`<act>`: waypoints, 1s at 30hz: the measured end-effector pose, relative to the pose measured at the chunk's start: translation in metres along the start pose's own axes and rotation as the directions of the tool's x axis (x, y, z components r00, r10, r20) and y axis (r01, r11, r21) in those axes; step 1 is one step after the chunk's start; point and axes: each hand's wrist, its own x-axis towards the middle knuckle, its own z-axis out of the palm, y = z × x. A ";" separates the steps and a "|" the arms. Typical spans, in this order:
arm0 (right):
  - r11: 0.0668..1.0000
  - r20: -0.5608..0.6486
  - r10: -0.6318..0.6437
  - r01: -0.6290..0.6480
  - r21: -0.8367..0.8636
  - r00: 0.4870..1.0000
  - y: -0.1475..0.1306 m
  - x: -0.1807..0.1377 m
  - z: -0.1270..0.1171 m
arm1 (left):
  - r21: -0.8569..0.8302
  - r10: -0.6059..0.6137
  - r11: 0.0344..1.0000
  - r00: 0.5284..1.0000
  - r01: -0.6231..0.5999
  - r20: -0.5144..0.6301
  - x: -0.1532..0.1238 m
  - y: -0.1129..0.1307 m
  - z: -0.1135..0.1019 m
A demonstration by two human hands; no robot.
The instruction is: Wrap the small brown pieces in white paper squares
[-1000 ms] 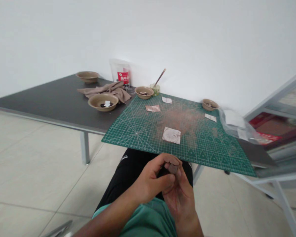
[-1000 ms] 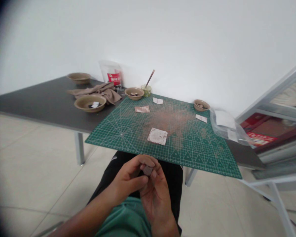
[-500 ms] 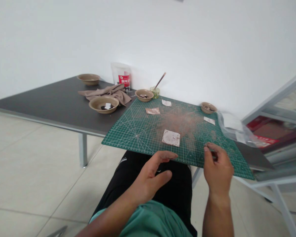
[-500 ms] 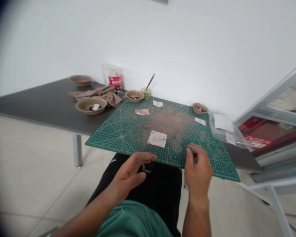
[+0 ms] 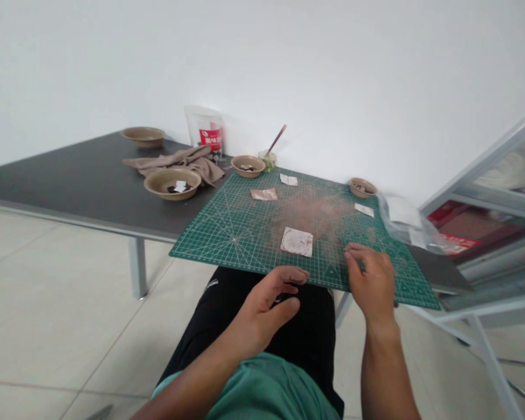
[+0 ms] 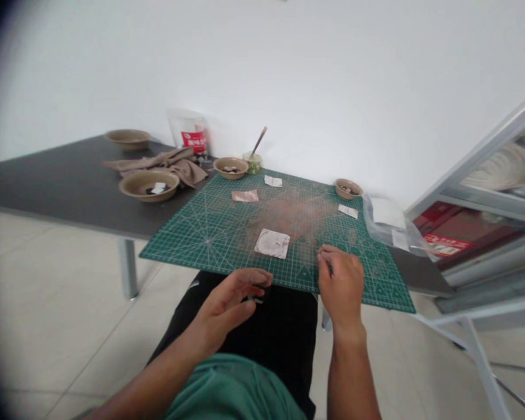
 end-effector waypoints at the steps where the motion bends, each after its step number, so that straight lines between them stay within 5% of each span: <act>1: 1.000 0.037 0.008 -0.008 0.011 0.999 -0.001 0.001 0.000 | 0.017 0.001 1.000 1.000 -0.001 -0.003 0.000 0.000 0.000; 3: 0.997 0.056 0.037 -0.041 0.067 0.998 -0.007 0.001 -0.003 | 0.053 0.003 0.999 1.000 -0.003 -0.011 0.000 0.000 0.000; 5: 0.970 -0.070 0.121 -0.103 0.219 0.990 -0.023 -0.004 -0.006 | 0.109 0.008 0.994 1.000 -0.005 -0.023 0.001 0.002 0.001; 7: 0.842 -0.114 0.269 -0.176 0.511 0.956 -0.047 -0.017 -0.009 | 0.195 0.024 0.981 0.999 -0.019 -0.024 0.001 0.006 0.001; 11: 0.163 0.270 0.426 -0.366 0.916 0.864 -0.100 -0.061 -0.007 | 0.321 0.104 0.940 0.993 -0.118 0.060 0.002 0.016 0.005; 14: -0.287 0.516 0.408 -0.430 0.856 0.754 -0.130 -0.089 0.000 | 0.301 0.115 0.941 0.984 -0.152 0.136 0.002 0.020 0.006; 17: -0.537 0.666 0.330 -0.447 0.715 0.669 -0.145 -0.099 0.007 | 0.291 0.043 0.952 0.983 -0.094 0.177 0.002 0.020 0.003; 22: -0.701 0.763 0.314 -0.404 0.588 0.566 -0.147 -0.094 0.011 | 0.258 -0.010 0.966 0.984 -0.036 0.176 0.003 0.018 -0.002; 30: -0.732 0.761 0.279 -0.383 0.563 0.586 -0.147 -0.096 0.011 | 0.315 -0.120 0.947 0.982 0.068 0.148 0.003 0.016 0.000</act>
